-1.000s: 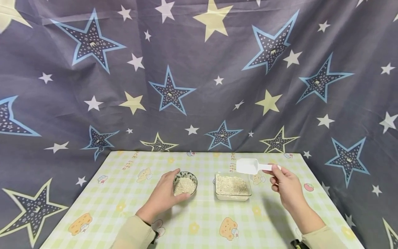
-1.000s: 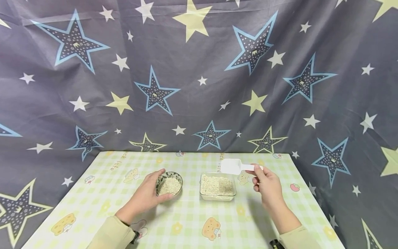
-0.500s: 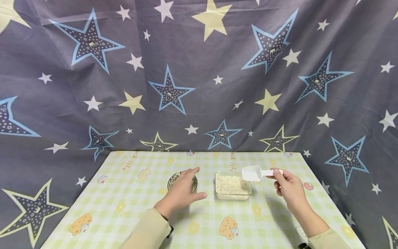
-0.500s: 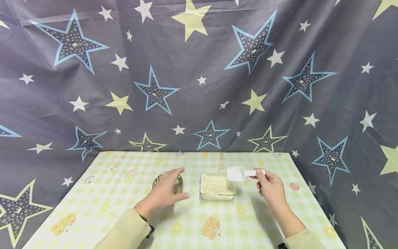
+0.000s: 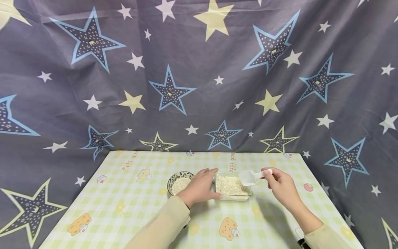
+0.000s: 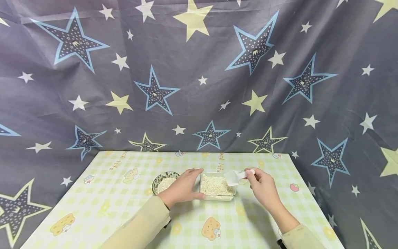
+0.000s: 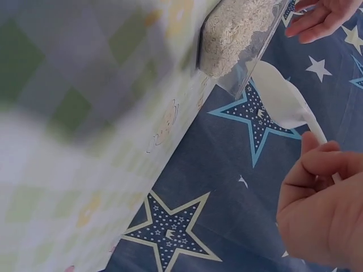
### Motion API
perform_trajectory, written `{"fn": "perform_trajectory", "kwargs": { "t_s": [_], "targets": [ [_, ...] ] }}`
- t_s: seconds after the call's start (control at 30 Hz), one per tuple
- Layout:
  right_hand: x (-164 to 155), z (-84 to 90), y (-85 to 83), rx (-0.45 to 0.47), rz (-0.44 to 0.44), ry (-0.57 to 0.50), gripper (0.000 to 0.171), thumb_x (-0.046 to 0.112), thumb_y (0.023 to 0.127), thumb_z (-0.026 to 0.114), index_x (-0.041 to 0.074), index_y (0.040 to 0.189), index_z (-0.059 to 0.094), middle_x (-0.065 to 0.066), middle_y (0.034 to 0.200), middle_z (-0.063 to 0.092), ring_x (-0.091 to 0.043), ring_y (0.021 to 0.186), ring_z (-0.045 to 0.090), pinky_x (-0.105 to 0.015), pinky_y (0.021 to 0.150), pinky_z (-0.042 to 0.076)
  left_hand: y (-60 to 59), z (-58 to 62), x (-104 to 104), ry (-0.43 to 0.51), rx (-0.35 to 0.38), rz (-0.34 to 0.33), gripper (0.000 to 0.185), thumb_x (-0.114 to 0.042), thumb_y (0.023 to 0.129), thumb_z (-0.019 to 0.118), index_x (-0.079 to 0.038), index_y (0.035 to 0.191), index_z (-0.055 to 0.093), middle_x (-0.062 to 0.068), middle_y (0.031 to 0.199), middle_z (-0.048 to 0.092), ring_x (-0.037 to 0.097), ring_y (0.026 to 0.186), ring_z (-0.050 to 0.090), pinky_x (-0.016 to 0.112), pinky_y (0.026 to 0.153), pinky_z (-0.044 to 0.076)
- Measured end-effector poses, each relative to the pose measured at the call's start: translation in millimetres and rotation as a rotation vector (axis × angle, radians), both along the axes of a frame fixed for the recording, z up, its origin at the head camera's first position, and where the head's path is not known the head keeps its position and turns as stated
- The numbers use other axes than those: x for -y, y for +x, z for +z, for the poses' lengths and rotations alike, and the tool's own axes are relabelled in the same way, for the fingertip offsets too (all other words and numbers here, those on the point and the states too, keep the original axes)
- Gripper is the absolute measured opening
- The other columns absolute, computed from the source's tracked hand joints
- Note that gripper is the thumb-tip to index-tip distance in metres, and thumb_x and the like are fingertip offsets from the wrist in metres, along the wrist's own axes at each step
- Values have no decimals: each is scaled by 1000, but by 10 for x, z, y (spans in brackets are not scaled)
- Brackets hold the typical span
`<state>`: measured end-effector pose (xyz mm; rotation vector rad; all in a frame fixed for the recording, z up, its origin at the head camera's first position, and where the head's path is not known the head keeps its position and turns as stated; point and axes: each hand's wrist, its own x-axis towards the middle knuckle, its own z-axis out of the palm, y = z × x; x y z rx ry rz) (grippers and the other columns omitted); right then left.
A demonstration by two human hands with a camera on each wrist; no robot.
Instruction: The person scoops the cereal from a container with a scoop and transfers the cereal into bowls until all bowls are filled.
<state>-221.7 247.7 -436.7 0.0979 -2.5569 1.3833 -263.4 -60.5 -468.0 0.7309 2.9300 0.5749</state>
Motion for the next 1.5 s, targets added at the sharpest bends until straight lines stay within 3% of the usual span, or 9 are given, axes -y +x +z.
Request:
{"fn": "perform_trajectory", "kwargs": {
  "t_s": [0.23, 0.47, 0.6, 0.9, 1.07, 1.5],
  "targets": [
    [73, -11, -55, -39, 87, 121, 28, 22, 111, 60, 1, 120, 76, -7, 90, 78, -3, 61, 54, -24, 54, 47, -46, 4, -60, 14, 50, 4, 101, -48, 88, 86, -9, 166, 36, 11, 168, 48, 36, 160, 37, 50, 134, 32],
    [129, -31, -122, 6, 119, 151, 26, 21, 110, 61, 2, 117, 77, -8, 90, 80, -5, 61, 55, -24, 55, 48, -75, 31, -78, 29, 72, 17, 106, -48, 84, 90, -6, 166, 36, 15, 165, 50, 37, 157, 42, 51, 132, 36],
    [161, -27, -167, 134, 118, 68, 31, 23, 110, 60, -1, 122, 75, -9, 92, 81, -9, 63, 56, -24, 54, 45, -82, 23, -71, 42, 87, 28, 108, -48, 84, 90, -5, 166, 36, 15, 165, 50, 36, 155, 44, 50, 131, 38],
    [172, -162, -163, 395, 19, -273, 41, 26, 112, 55, -9, 132, 66, 3, 84, 77, -8, 63, 51, -21, 49, 38, -85, 5, -66, 21, 82, 28, 108, -51, 84, 90, -5, 165, 36, 16, 162, 53, 35, 152, 48, 48, 128, 41],
    [173, -288, -150, 445, -14, -364, 48, 28, 114, 50, -10, 142, 57, 9, 84, 78, -3, 60, 50, -20, 49, 38, -86, 14, -71, 16, 70, 26, 108, -51, 83, 90, -5, 165, 37, 16, 160, 55, 34, 150, 50, 47, 128, 41],
    [306, -454, -49, 472, -58, -514, 44, 29, 116, 46, -8, 136, 60, 10, 83, 78, 0, 57, 45, -16, 50, 38, -100, -17, -83, 24, 72, 42, 109, -51, 81, 91, -4, 164, 38, 18, 158, 56, 34, 148, 53, 47, 127, 43]
  ]
}}
